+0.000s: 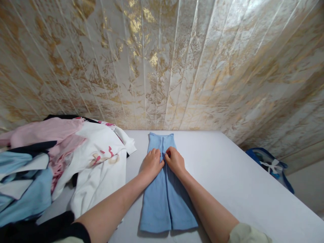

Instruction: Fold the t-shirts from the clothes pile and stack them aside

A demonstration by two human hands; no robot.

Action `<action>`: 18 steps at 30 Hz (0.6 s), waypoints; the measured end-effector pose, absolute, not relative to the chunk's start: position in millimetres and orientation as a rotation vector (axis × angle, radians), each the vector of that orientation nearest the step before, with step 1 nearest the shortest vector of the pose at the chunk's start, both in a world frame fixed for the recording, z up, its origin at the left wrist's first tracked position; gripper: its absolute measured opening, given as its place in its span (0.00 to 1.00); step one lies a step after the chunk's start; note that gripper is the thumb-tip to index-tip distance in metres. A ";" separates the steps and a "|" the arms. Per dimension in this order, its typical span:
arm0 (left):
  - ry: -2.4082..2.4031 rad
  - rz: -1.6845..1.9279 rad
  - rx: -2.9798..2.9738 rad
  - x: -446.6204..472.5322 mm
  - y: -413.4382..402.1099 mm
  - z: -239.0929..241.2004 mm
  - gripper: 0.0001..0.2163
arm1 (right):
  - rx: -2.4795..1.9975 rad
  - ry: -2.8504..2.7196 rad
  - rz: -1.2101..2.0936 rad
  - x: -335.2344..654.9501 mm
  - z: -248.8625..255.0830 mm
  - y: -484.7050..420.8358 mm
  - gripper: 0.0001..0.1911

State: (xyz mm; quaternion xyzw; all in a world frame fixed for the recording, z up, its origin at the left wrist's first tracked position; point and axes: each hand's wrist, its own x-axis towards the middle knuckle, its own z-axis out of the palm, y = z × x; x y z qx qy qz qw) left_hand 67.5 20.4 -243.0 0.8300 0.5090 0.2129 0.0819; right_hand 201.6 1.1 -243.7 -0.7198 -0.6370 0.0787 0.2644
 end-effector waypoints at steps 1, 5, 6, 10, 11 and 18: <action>1.513 0.653 2.469 67.2 21.2 -243.5 0.03 | -1.937 -1.698 0.230 202.6 -244.7 1.7 0.04; 1.436 0.825 2.299 63.3 27.3 -247.3 0.05 | -1.881 -1.681 0.236 204.5 -246.9 1.5 0.05; 1.424 0.876 2.233 62.1 28.8 -248.1 0.05 | -1.868 -1.698 0.231 204.3 -246.8 0.7 0.05; 1.407 0.991 2.043 60.1 31.1 -248.5 0.05 | -1.833 -1.815 0.205 200.2 -245.3 -3.5 0.09; 1.402 0.999 2.025 60.3 30.8 -248.2 0.05 | -1.825 -1.845 0.195 198.5 -245.1 -4.1 0.09; 1.382 0.976 2.016 62.3 26.7 -246.6 0.05 | -1.904 -1.891 0.106 189.2 -244.8 -2.8 0.09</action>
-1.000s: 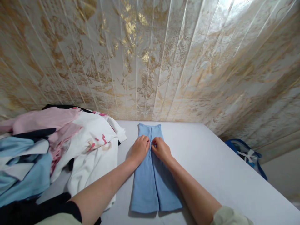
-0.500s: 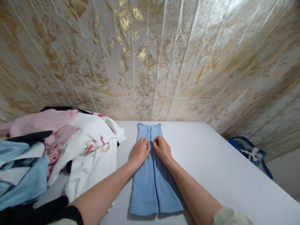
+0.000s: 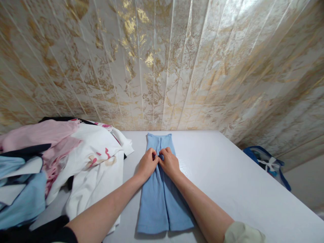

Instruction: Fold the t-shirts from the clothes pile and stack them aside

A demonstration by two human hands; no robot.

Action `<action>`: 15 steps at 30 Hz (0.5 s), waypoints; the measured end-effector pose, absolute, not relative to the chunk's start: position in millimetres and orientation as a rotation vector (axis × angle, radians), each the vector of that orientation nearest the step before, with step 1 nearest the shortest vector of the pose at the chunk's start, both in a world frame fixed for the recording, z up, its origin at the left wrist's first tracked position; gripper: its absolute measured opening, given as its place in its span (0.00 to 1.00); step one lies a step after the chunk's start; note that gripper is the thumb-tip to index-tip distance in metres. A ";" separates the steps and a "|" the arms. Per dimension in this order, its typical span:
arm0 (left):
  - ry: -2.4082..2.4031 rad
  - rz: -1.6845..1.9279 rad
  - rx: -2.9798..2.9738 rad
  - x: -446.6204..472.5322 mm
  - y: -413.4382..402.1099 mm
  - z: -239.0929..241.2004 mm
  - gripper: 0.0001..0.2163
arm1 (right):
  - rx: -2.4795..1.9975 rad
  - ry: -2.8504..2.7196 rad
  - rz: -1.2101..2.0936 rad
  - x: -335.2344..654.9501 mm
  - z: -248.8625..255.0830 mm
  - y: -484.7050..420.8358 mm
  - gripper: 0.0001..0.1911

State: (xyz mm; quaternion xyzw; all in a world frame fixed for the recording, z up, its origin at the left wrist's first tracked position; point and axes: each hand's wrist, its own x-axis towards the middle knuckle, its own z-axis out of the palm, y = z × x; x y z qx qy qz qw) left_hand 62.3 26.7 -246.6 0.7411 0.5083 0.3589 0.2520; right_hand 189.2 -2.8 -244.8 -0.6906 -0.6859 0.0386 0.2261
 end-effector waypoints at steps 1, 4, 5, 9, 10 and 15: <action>1.375 0.977 2.031 62.3 26.3 -246.5 0.05 | -1.912 -1.884 0.114 189.0 -244.4 -2.5 0.08; 1.339 0.993 2.089 62.2 25.4 -246.7 0.05 | -1.909 -1.864 0.144 189.5 -243.4 -2.4 0.07; 1.332 0.997 2.102 62.3 25.2 -246.8 0.05 | -1.907 -1.861 0.147 189.8 -243.4 -2.5 0.07; 1.334 1.008 2.128 62.6 24.6 -246.8 0.06 | -1.919 -1.873 0.113 189.4 -244.6 -2.6 0.08; 1.327 1.012 2.140 62.6 24.6 -246.7 0.06 | -1.924 -1.874 0.103 189.1 -245.1 -2.3 0.09; 1.255 1.020 2.175 62.4 25.1 -246.9 0.06 | -1.913 -1.870 0.090 188.7 -245.5 -1.2 0.08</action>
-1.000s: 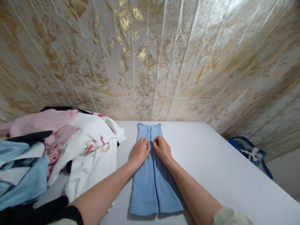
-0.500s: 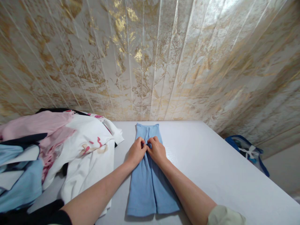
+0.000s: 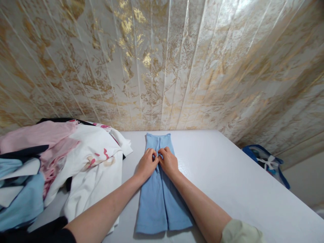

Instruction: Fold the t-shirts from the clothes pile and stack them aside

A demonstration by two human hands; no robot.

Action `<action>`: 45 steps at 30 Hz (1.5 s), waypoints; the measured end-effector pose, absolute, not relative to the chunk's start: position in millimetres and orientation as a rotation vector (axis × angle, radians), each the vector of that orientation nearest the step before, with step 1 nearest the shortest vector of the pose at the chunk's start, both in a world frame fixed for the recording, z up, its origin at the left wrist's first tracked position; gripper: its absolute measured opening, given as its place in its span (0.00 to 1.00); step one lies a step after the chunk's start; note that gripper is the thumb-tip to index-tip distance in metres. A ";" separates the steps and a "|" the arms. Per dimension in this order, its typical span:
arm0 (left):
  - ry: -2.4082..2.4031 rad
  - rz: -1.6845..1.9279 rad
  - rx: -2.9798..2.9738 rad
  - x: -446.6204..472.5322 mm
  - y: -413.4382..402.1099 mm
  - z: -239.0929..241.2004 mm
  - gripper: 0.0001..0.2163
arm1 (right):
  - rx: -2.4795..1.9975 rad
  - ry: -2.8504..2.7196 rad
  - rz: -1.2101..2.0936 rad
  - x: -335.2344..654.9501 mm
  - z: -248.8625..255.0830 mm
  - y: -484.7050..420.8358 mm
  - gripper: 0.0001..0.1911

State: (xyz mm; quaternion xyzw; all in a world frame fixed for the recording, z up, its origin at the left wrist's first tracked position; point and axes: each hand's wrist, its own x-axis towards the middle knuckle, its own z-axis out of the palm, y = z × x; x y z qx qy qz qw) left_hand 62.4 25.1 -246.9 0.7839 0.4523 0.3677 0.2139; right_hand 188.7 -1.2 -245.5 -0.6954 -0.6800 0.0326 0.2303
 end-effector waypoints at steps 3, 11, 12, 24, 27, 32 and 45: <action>1.258 1.008 2.174 62.0 26.1 -248.4 0.05 | -1.916 -1.864 0.102 188.8 -243.6 -1.7 0.08; 1.286 1.006 2.170 59.0 31.3 -250.3 0.07 | -1.912 -1.872 0.108 189.1 -242.1 -2.8 0.08; 1.267 0.999 2.163 58.4 31.6 -250.0 0.07 | -1.913 -1.871 0.099 189.1 -243.0 -2.5 0.08; 1.454 0.987 2.237 51.2 37.1 -246.3 0.06 | -1.881 -1.848 0.090 189.6 -246.1 -1.9 0.07; 1.649 0.899 2.265 45.0 44.5 -245.3 0.05 | -1.888 -1.841 0.095 189.2 -245.7 -2.5 0.06; 1.770 0.754 2.255 40.8 54.6 -248.6 0.04 | -1.891 -1.856 0.096 188.8 -245.6 -2.8 0.06; 1.910 0.659 2.214 40.7 54.7 -240.9 0.04 | -1.884 -1.844 0.072 189.3 -246.1 -2.0 0.07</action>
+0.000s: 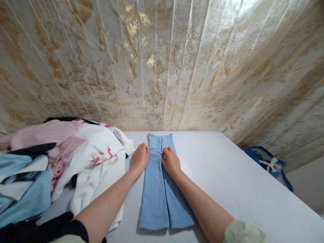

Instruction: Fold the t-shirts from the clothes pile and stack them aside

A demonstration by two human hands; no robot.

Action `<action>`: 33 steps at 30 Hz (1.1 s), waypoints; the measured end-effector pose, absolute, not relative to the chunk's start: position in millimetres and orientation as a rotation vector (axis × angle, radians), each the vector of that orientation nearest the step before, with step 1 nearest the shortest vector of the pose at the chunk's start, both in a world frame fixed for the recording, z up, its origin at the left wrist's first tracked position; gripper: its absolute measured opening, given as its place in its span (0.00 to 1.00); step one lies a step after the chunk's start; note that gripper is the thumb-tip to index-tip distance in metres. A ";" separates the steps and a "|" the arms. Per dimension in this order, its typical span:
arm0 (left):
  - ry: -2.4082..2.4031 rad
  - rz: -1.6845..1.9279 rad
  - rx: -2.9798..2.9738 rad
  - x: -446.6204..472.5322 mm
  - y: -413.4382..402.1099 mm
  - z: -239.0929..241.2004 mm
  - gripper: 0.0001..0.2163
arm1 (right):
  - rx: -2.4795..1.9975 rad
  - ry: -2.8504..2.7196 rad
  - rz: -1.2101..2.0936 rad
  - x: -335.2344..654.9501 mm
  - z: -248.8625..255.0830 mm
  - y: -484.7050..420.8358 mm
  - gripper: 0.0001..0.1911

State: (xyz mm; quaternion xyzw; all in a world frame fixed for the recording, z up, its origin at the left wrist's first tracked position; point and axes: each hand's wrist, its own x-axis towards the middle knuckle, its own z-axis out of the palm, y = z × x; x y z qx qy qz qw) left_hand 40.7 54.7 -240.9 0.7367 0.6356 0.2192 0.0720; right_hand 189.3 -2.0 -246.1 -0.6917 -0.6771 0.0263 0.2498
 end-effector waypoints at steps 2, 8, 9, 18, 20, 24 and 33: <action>1.896 0.679 2.298 41.9 49.8 -239.3 0.04 | -1.879 -1.846 0.085 189.8 -246.5 -2.1 0.08; 1.401 0.841 2.511 52.1 32.3 -243.2 0.13 | -1.644 -1.851 0.228 201.8 -255.0 1.4 0.11; 1.305 0.830 2.514 54.0 30.5 -245.6 0.13 | -1.609 -1.829 0.251 204.8 -257.2 2.8 0.12; 1.138 0.733 2.575 57.3 21.5 -250.3 0.11 | -1.670 -1.841 0.276 213.0 -257.8 5.1 0.10; 1.184 0.733 2.550 57.8 20.2 -249.4 0.12 | -1.704 -1.877 0.254 210.1 -252.2 1.5 0.09; 1.245 0.799 2.484 60.2 21.6 -254.9 0.10 | -1.799 -1.923 0.156 202.4 -244.6 -1.4 0.08; 1.192 0.879 2.483 63.0 20.9 -258.2 0.08 | -1.812 -1.695 0.200 209.4 -251.1 3.8 0.04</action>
